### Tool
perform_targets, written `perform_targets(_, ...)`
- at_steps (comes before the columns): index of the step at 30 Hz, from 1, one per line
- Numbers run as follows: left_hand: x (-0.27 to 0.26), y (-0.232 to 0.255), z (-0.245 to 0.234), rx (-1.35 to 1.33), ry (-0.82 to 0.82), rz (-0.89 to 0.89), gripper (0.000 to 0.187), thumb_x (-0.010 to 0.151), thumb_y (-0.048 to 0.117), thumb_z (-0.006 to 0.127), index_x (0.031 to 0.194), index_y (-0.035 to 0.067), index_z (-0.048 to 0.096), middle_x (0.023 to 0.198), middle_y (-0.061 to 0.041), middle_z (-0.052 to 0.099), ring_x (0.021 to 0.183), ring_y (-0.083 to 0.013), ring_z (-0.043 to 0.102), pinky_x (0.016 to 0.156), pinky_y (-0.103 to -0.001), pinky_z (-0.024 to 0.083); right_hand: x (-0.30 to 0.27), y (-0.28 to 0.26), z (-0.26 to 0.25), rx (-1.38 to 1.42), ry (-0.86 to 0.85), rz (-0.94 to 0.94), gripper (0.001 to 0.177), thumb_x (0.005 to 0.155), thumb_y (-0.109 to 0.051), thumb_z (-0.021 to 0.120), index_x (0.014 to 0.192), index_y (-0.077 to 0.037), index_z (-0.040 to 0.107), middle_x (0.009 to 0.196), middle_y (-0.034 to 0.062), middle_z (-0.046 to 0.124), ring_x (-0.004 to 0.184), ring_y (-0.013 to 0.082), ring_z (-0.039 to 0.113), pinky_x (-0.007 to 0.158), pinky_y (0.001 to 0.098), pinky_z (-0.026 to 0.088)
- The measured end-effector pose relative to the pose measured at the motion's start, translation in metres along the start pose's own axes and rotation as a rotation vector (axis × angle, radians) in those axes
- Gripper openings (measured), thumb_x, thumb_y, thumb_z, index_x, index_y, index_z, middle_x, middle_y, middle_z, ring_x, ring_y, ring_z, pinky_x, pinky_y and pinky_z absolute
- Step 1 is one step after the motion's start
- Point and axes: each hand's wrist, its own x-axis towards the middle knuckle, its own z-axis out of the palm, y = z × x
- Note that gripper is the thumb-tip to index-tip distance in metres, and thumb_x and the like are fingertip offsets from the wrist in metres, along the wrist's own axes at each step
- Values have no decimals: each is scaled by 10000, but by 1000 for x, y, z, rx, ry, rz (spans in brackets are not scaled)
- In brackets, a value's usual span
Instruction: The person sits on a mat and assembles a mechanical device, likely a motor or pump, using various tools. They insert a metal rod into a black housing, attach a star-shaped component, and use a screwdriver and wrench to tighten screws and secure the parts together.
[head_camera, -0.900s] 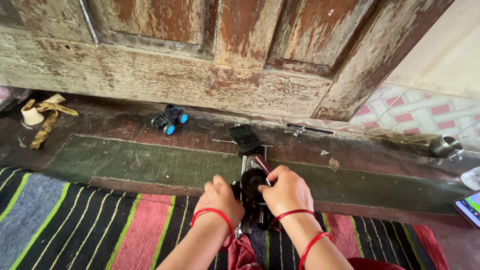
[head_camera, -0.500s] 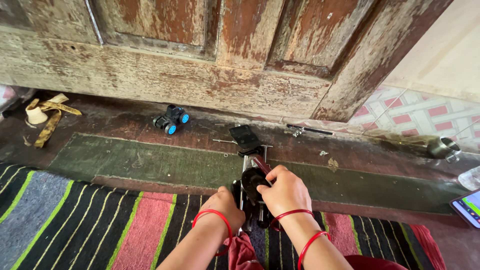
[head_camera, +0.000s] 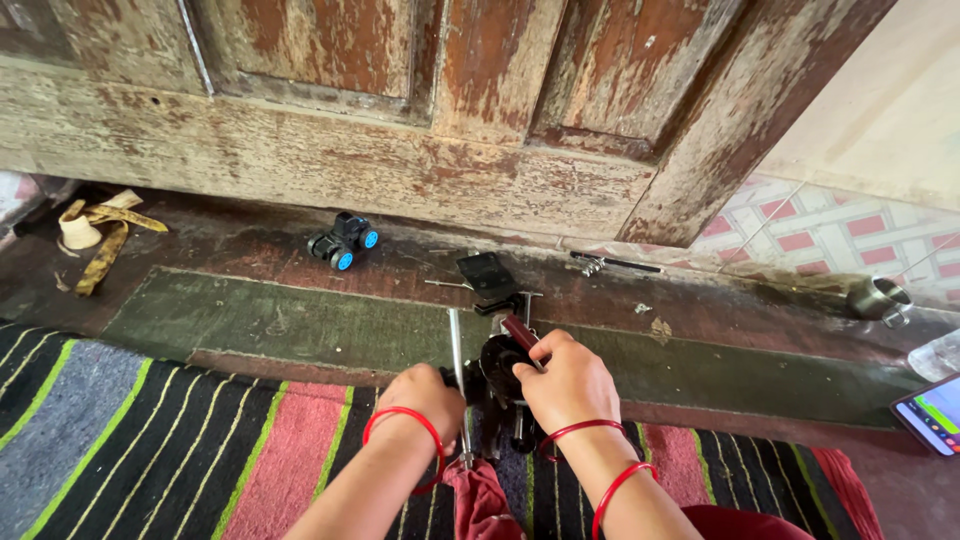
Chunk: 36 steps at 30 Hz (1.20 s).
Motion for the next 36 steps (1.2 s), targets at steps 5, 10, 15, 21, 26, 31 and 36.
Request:
perform_targets(5, -12, 0, -15, -233, 76, -27, 359, 953, 260, 540, 906, -38, 734, 699, -141, 757, 791, -298, 844, 840, -381, 638, -5, -3, -4, 40, 28, -15, 279, 805, -332, 793, 1016, -158, 737, 907, 93, 775, 916, 293, 743, 808, 428, 564)
perform_targets(10, -4, -2, -17, -222, 311, 89, 396, 909, 326, 559, 943, -27, 734, 885, -231, 751, 977, -381, 730, 952, -462, 538, -12, -7, -7, 111, 85, -97, 223, 813, -301, 777, 972, -148, 742, 843, 100, 776, 855, 310, 739, 757, 435, 557)
perform_targets(15, 0, -2, -7, -210, 425, 161, 397, 888, 326, 564, 1003, -30, 698, 1117, -291, 696, 1110, -443, 654, 1005, -494, 493, -18, -9, -8, 196, 110, -214, 190, 804, -257, 771, 946, -135, 742, 821, 106, 770, 792, 316, 745, 712, 417, 565)
perform_targets(21, -11, 1, -8, -215, 425, 179, 389, 892, 316, 558, 1013, -37, 666, 1101, -304, 693, 1106, -449, 656, 1002, -501, 490, -22, -10, -11, 241, 95, -269, 158, 817, -230, 761, 928, -120, 740, 745, 99, 757, 701, 291, 732, 675, 395, 555)
perform_targets(26, -12, 1, -4, -228, 455, 244, 375, 893, 301, 550, 1008, -43, 648, 1095, -312, 685, 1093, -459, 651, 994, -508, 484, -25, -13, -12, 275, 98, -301, 139, 829, -211, 755, 924, -111, 737, 717, 92, 747, 636, 261, 712, 630, 375, 542)
perform_targets(31, -11, 2, -1, -254, 469, 298, 353, 885, 283, 558, 1023, -35, 626, 1086, -301, 685, 1083, -461, 642, 982, -513, 479, -24, -14, -8, 347, 72, -324, 148, 843, -215, 757, 938, -104, 734, 716, 90, 753, 587, 208, 703, 594, 336, 544)
perform_targets(36, -15, 4, -2, -272, 466, 310, 345, 899, 271, 556, 1051, -29, 630, 1088, -287, 696, 1093, -453, 643, 994, -507, 476, -18, -12, 2, 455, 54, -411, 200, 870, -218, 749, 1032, -102, 723, 781, 82, 777, 638, 155, 737, 612, 302, 571)
